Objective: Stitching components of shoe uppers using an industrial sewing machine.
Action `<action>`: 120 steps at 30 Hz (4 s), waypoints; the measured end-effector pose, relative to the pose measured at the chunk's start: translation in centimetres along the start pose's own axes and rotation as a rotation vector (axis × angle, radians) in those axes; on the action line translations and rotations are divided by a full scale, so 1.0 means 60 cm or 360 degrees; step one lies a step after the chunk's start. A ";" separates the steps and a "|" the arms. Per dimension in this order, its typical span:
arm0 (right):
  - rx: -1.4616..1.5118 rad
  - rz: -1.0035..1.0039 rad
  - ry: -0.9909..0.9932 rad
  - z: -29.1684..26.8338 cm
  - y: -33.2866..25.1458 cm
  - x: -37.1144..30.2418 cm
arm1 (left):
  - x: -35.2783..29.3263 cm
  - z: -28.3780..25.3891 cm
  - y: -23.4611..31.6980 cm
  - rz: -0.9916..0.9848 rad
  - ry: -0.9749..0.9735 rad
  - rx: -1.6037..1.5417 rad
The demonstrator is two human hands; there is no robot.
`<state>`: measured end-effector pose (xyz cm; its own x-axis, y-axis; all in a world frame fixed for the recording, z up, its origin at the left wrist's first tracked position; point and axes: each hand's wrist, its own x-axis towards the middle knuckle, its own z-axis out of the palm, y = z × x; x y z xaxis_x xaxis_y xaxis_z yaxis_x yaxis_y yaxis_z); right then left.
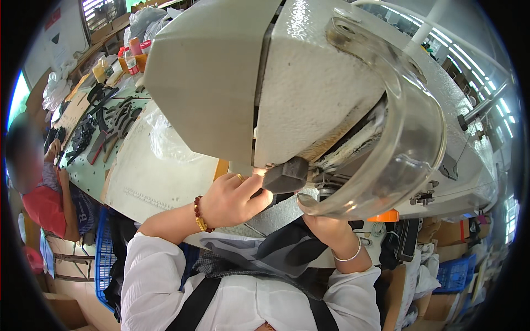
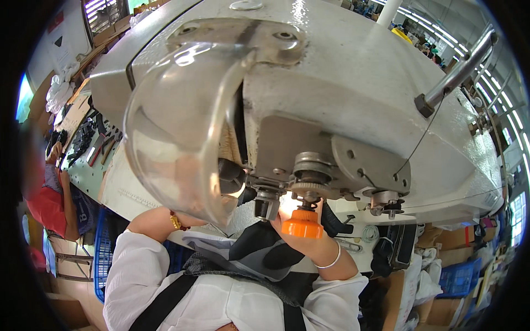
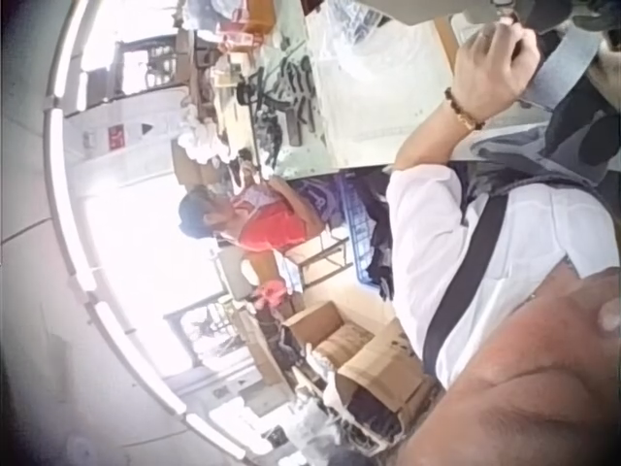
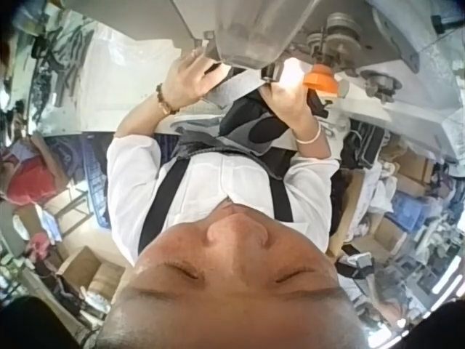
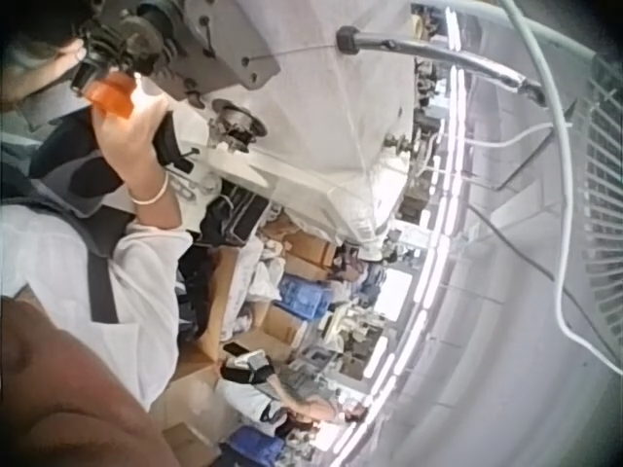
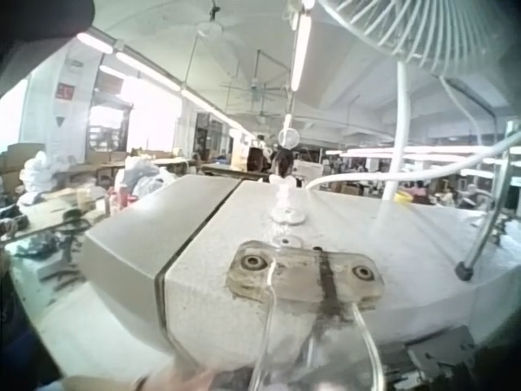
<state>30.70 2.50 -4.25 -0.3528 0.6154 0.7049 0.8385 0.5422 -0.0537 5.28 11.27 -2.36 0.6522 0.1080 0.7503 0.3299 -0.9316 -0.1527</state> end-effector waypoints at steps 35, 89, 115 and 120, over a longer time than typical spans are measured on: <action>0.0085 0.0280 -0.0132 -0.011 -0.020 0.024 | 0.007 -0.060 -0.009 -0.0577 0.0142 -0.0966; -0.0613 0.0063 -0.0124 -0.012 -0.084 0.019 | 0.004 -0.027 0.008 -0.0281 -0.0032 -0.0705; -0.0550 0.0265 -0.0397 -0.035 -0.125 0.055 | -0.096 0.042 0.084 -0.1163 0.0248 -0.1020; -0.0657 0.0010 -0.0145 -0.038 -0.132 0.062 | -0.061 0.062 0.161 -0.2059 0.0526 -0.3050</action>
<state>23.72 -0.81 0.42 -0.3669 0.6762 0.6389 0.9302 0.2749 0.2432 8.65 3.17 -8.97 0.5499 0.8352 -0.0026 -0.5794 0.3838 0.7190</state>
